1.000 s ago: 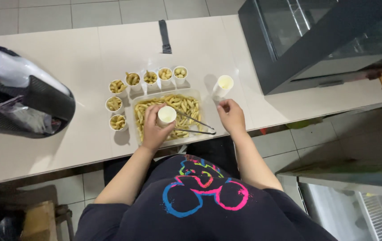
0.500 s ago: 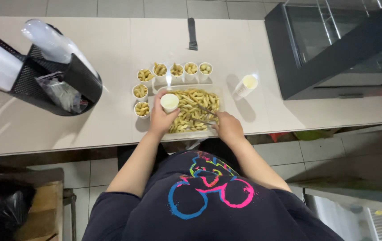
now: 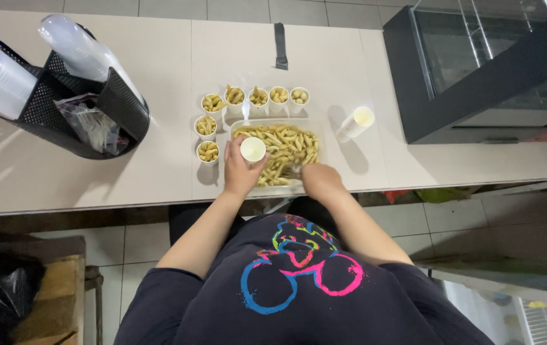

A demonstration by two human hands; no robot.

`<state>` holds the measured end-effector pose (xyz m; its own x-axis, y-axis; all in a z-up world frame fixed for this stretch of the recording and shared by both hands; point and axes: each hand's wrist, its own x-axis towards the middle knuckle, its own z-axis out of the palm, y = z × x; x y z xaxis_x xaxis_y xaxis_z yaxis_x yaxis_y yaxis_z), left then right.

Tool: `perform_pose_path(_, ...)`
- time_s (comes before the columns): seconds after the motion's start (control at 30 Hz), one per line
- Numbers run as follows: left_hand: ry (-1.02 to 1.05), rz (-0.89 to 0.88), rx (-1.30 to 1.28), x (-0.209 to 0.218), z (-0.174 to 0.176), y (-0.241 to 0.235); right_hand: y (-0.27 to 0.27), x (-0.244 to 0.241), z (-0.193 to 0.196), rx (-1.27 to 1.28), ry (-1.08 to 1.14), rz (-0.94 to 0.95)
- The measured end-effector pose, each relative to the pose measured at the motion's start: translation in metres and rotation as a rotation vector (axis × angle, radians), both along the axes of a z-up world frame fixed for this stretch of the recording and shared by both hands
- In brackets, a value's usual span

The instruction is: The recorder uses metal tongs to portion out french fries from a plastic container into individual paper cups.

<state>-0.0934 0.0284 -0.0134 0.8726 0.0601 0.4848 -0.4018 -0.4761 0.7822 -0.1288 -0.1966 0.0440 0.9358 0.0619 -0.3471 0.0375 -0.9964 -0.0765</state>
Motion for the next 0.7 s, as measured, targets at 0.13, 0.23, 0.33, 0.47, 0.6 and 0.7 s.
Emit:
perform_pose_path(0.13, 0.036, -0.014, -0.026, 0.0, 0.0, 0.001, -0.002, 0.005, 0.022, 0.139, -0.025, -0.003)
perform_pose_path(0.23, 0.009, -0.023, -0.047, 0.0, 0.002, 0.003, -0.018, 0.011, 0.044, 0.121, 0.014, -0.039)
perform_pose_path(0.33, 0.083, -0.046, -0.138, -0.004, 0.011, 0.005, -0.037, 0.02, 0.037, -0.05, 0.114, -0.085)
perform_pose_path(0.47, 0.062, -0.037, -0.146, -0.004, 0.01, 0.004, -0.044, 0.032, -0.012, -0.181, 0.075, -0.024)
perform_pose_path(0.6, 0.058, -0.028, -0.153, -0.003, 0.006, 0.003, -0.008, 0.035, -0.027, -0.164, 0.098, 0.057)
perform_pose_path(0.7, 0.056, 0.006, -0.089, -0.005, 0.011, 0.002, 0.022, 0.045, -0.046, 0.068, 0.107, 0.024)
